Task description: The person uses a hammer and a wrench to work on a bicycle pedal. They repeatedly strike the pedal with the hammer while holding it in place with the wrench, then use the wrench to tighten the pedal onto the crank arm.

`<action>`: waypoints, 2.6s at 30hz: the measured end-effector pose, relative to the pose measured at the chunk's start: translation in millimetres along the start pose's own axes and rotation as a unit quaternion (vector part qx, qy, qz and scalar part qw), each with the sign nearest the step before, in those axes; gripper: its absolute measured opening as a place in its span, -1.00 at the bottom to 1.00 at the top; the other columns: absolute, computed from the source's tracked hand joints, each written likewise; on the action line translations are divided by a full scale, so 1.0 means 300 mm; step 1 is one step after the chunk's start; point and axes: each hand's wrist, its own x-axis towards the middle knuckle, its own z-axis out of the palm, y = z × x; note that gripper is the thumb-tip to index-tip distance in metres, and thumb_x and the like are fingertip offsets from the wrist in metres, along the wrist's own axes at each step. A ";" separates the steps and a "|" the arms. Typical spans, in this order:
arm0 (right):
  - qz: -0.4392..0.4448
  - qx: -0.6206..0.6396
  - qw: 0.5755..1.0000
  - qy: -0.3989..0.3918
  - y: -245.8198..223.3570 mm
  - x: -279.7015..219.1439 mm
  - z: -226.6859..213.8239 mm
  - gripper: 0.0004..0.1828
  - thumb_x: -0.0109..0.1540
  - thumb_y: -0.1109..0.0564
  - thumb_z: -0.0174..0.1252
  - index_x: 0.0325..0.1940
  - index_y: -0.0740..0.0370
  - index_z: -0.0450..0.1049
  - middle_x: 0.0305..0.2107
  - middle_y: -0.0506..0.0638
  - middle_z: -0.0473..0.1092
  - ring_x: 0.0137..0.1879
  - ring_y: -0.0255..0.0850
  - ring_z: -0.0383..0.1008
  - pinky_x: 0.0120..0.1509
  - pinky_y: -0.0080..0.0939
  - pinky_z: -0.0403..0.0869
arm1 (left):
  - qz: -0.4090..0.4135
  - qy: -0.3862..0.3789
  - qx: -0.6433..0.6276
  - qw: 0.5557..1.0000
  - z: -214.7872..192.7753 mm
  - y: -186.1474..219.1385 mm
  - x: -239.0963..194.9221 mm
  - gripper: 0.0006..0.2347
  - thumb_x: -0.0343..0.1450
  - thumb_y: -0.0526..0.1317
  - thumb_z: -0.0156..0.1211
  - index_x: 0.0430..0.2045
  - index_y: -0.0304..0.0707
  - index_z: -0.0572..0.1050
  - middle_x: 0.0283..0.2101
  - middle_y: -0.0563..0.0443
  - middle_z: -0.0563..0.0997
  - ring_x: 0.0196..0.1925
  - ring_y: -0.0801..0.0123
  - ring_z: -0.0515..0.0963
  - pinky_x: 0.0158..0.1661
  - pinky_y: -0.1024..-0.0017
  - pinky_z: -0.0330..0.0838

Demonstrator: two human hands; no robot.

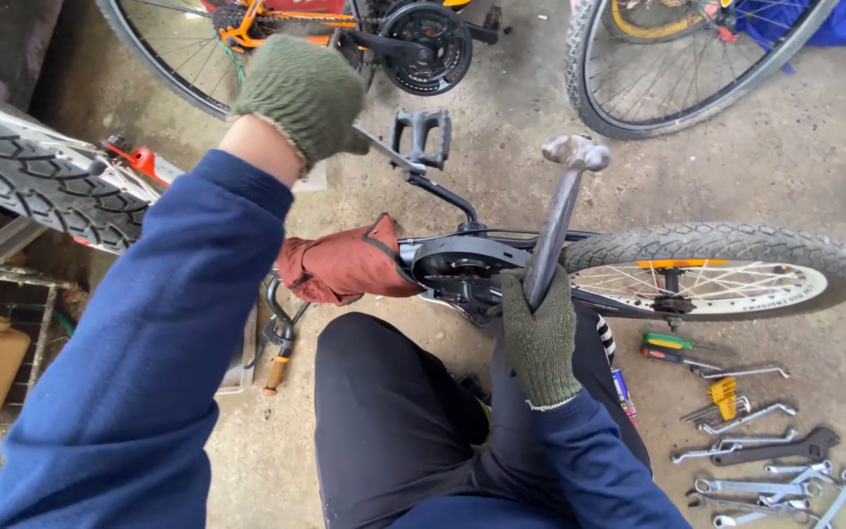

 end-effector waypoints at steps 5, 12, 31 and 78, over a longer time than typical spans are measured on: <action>-0.032 -0.026 0.999 0.035 0.059 -0.012 -0.023 -0.63 0.26 -0.04 0.23 0.06 0.16 0.44 -0.10 0.07 0.55 0.00 0.08 0.57 0.11 0.03 0.43 | -0.012 -0.009 0.003 1.000 0.208 -0.024 -0.026 -0.41 0.21 0.54 0.16 -0.36 0.08 0.70 -0.37 0.07 0.72 -0.29 0.03 0.73 -0.35 0.11 0.54; -0.028 -0.073 0.996 0.048 0.193 0.000 -0.045 -0.60 0.27 -0.04 0.19 0.11 0.19 0.38 -0.13 0.11 0.52 0.00 0.19 0.52 0.12 0.16 0.39 | -0.097 -0.079 0.003 0.992 0.159 0.058 -0.071 -0.44 0.24 0.53 0.12 -0.28 0.20 0.70 -0.29 0.13 0.75 -0.19 0.15 0.75 -0.30 0.22 0.48; -0.068 -0.147 0.978 0.130 0.447 0.148 -0.218 -0.47 0.24 0.01 0.31 0.23 0.24 0.40 -0.21 0.31 0.53 -0.03 0.33 0.56 -0.08 0.33 0.55 | -0.244 0.021 -0.207 0.947 0.442 0.338 -0.147 -0.70 0.41 -0.05 0.25 -0.15 -0.28 0.69 -0.04 -0.29 0.72 0.10 -0.24 0.62 0.18 -0.26 0.27; -0.124 -0.340 0.918 -0.161 0.759 0.471 -0.214 -0.53 0.22 0.04 0.19 0.21 0.07 0.38 -0.24 0.29 0.54 -0.05 0.29 0.60 -0.11 0.28 0.60 | -0.185 -0.096 -0.353 0.912 0.536 0.677 -0.307 -0.45 0.17 0.13 0.29 -0.07 -0.18 0.38 -0.10 -0.28 0.57 0.05 -0.25 0.58 0.08 -0.15 0.35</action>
